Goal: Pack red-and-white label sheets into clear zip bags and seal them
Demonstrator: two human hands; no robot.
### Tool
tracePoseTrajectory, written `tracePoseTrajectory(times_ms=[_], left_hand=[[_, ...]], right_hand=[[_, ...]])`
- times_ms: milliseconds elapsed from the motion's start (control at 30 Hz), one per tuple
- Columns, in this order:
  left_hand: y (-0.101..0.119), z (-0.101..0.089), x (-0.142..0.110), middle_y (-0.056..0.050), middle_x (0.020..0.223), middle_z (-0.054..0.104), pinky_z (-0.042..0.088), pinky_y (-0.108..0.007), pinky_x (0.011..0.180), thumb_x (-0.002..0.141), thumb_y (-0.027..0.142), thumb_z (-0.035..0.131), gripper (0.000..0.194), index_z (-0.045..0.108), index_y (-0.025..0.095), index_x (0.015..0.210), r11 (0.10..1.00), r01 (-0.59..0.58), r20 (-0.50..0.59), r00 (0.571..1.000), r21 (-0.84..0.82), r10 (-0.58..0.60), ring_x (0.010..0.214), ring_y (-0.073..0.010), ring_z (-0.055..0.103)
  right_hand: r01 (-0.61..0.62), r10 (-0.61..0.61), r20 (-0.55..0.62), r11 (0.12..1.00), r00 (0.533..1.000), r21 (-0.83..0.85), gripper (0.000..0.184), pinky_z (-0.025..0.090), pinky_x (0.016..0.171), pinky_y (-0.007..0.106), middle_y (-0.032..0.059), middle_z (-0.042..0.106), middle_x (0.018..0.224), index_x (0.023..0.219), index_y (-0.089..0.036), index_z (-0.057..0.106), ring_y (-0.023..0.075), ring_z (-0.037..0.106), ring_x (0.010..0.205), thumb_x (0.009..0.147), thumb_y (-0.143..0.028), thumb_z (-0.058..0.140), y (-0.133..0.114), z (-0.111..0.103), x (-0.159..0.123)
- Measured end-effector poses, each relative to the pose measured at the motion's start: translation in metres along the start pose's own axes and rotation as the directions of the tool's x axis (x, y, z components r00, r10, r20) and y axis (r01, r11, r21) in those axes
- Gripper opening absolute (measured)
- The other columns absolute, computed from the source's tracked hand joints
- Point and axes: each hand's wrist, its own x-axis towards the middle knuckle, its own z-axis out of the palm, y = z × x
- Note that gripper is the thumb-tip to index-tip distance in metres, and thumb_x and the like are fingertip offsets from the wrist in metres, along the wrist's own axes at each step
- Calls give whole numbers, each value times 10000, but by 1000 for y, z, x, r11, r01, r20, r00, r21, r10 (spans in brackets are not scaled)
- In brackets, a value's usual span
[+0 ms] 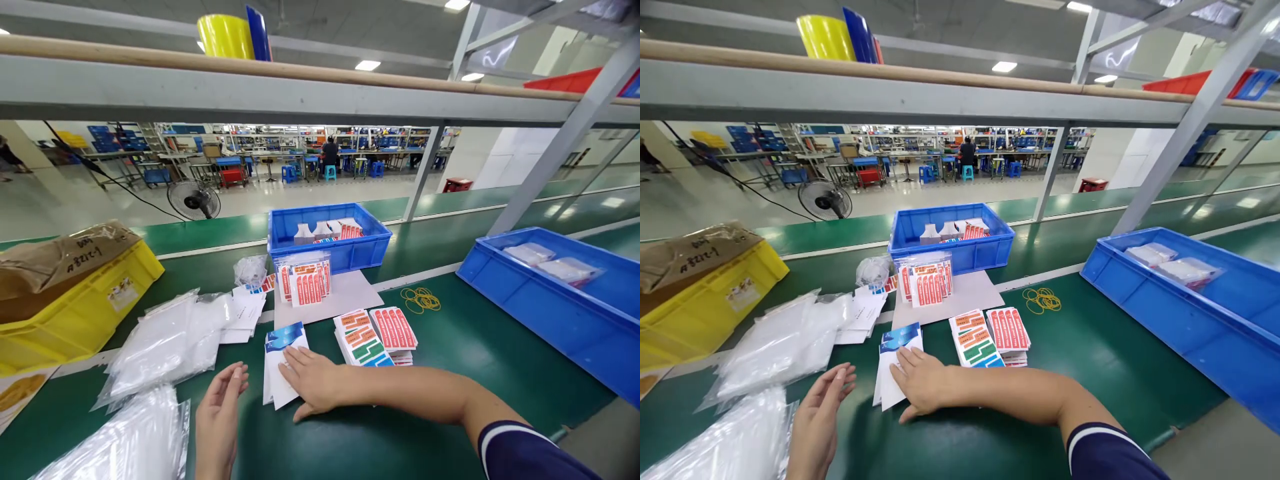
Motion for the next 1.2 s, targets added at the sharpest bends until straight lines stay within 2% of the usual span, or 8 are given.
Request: tracePoseTrajectory(times_ms=[100,200,400,633,767,967,1100,1200], left_hand=[[0,1,1,-73,1093,621,481,-316,882,713,548,680,484,607,177,1016,997,59,29,998,-41,-58,1013,-212,575],[7,7,-5,-107,996,658,537,-322,769,697,530,706,478,641,133,955,974,227,175,960,-18,-221,955,-247,612],[12,31,-23,-179,1149,645,553,-447,826,824,327,610,514,520,117,1285,658,691,473,706,-298,-527,1010,-329,638],[2,40,-26,-191,1035,686,542,-541,813,802,217,604,680,349,97,1421,628,702,375,711,-335,-594,938,-392,637],[4,47,-35,-164,1074,677,506,-549,877,829,306,562,648,364,145,1425,606,696,444,716,-386,-539,1003,-392,608],[3,70,-60,-157,1218,608,389,-564,1009,857,385,525,618,389,154,1414,444,828,673,547,-343,-498,1155,-383,522],[-1,73,-66,-153,1209,617,385,-564,1013,848,397,538,622,401,158,1405,431,833,676,541,-348,-500,1153,-383,530],[3,69,-63,-129,1154,655,418,-552,991,832,393,560,645,381,186,1415,388,838,598,545,-383,-588,1140,-376,544]], right_hand=[[-10,3,-115,998,993,-59,428,343,1098,388,222,437,1372,1331,6,415,280,364,1327,963,-207,370,-16,10,-12],[-80,68,-279,996,958,-32,397,369,1088,330,167,503,1332,1307,-22,447,229,435,1277,957,-158,315,-20,-3,-19],[61,-48,-326,998,944,31,586,248,1148,406,168,333,1461,1392,-72,345,274,231,1390,942,-437,433,-50,-50,-49],[-232,232,-96,973,968,11,1069,187,1153,486,196,57,1531,1481,-127,159,334,19,1421,676,-471,772,-14,-54,-152],[-387,382,-81,920,921,-65,633,254,1143,464,180,208,1507,1432,-108,318,300,148,1414,865,-216,577,8,-27,-194],[-422,412,-383,904,827,62,492,278,1152,400,133,354,1456,1412,-46,345,229,173,1415,925,-119,331,-24,-32,-165],[-193,236,-267,965,934,177,692,200,1179,407,156,290,1483,1448,-37,240,241,115,1426,934,-453,445,-45,-53,-140],[-210,250,-249,962,936,176,800,196,1179,403,139,258,1500,1464,-67,205,233,98,1429,889,-547,486,-25,-58,-148]])
